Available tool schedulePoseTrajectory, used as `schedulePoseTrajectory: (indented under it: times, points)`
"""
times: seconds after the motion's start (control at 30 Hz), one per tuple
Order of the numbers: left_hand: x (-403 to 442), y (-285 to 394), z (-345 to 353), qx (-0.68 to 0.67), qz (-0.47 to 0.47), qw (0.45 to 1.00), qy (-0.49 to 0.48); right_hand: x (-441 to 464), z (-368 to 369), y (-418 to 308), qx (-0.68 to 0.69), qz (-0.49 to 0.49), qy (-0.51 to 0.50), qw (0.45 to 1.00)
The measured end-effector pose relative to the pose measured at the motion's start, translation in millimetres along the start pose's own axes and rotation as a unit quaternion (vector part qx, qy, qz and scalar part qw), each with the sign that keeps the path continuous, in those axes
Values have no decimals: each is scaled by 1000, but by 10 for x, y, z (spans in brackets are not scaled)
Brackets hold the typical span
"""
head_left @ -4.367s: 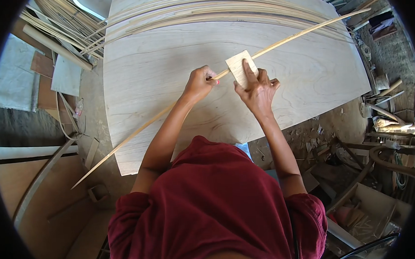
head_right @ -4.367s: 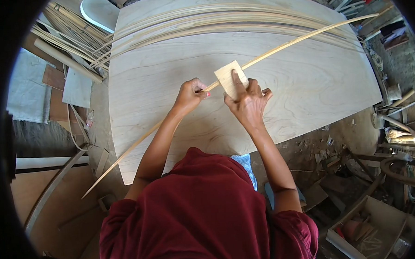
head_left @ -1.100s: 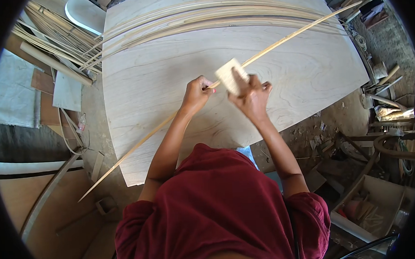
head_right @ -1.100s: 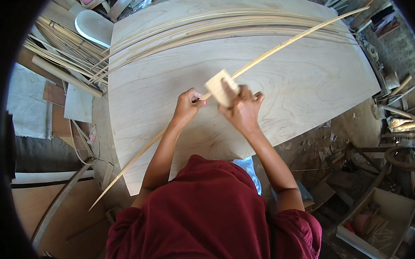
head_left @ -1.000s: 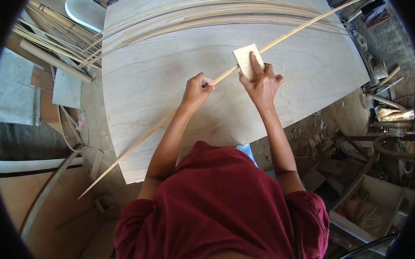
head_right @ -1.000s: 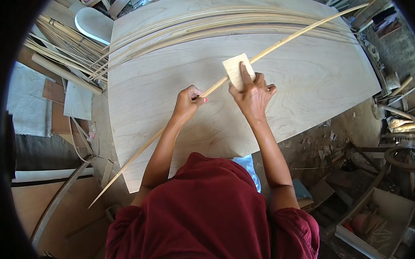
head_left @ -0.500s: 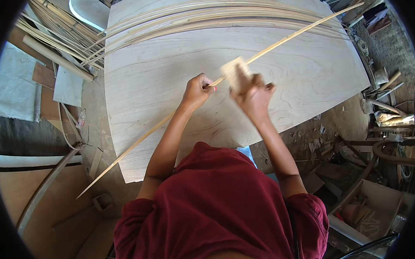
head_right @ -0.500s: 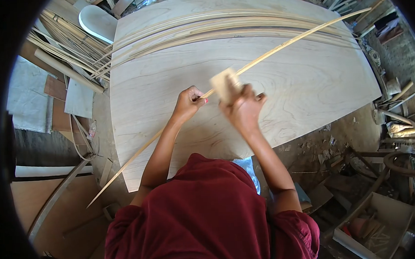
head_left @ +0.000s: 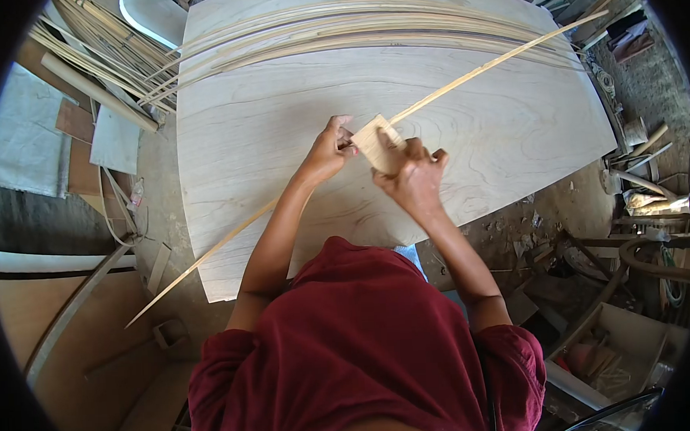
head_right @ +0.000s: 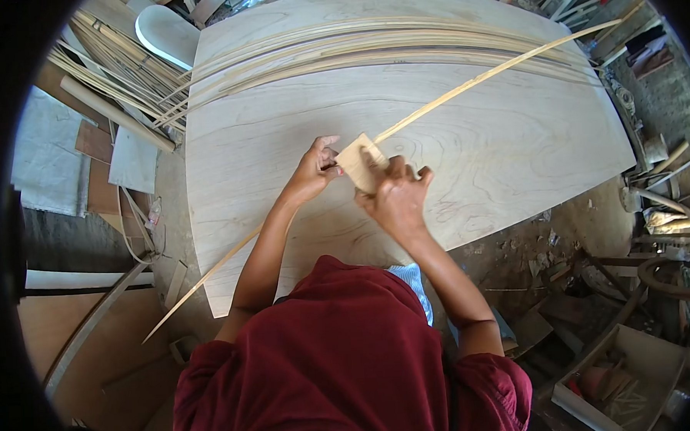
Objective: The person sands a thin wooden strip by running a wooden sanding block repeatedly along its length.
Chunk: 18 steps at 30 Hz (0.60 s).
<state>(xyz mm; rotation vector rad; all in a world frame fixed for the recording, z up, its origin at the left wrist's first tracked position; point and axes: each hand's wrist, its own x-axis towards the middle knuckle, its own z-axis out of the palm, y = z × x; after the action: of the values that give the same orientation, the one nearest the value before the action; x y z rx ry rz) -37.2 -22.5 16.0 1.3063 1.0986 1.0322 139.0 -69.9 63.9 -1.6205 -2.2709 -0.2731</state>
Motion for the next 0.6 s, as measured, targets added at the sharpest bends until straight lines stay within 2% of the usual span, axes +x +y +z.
schedulePoseTrajectory:
  times: [0.17, 0.3, 0.37, 0.43, 0.5, 0.53, 0.6]
  points:
    - [31, -50, -38, 21, 13, 999, -42, 143, -80, 266, 0, 64, 38, 997]
    - [37, -13, -26, 35, -11, 998, -44, 78, -34, 109, -6, 12, 44, 999]
    - [43, -98, -29, 16, 12, 999, -39, 73, -13, 81, 0, -21, -4, 1000]
    - [16, -53, -38, 20, 3, 999, -41, 180, -45, 197, -7, -4, 1, 1000]
    - [7, -40, -44, 23, -3, 999, -45, 290, -100, 363, -26, 100, 19, 994]
    - [12, -39, -43, 30, -14, 998, -47, 300, -75, 415, -10, 89, 59, 994]
    - [29, -31, -44, 38, -24, 998, -52, 247, -70, 314, -22, 85, 33, 996]
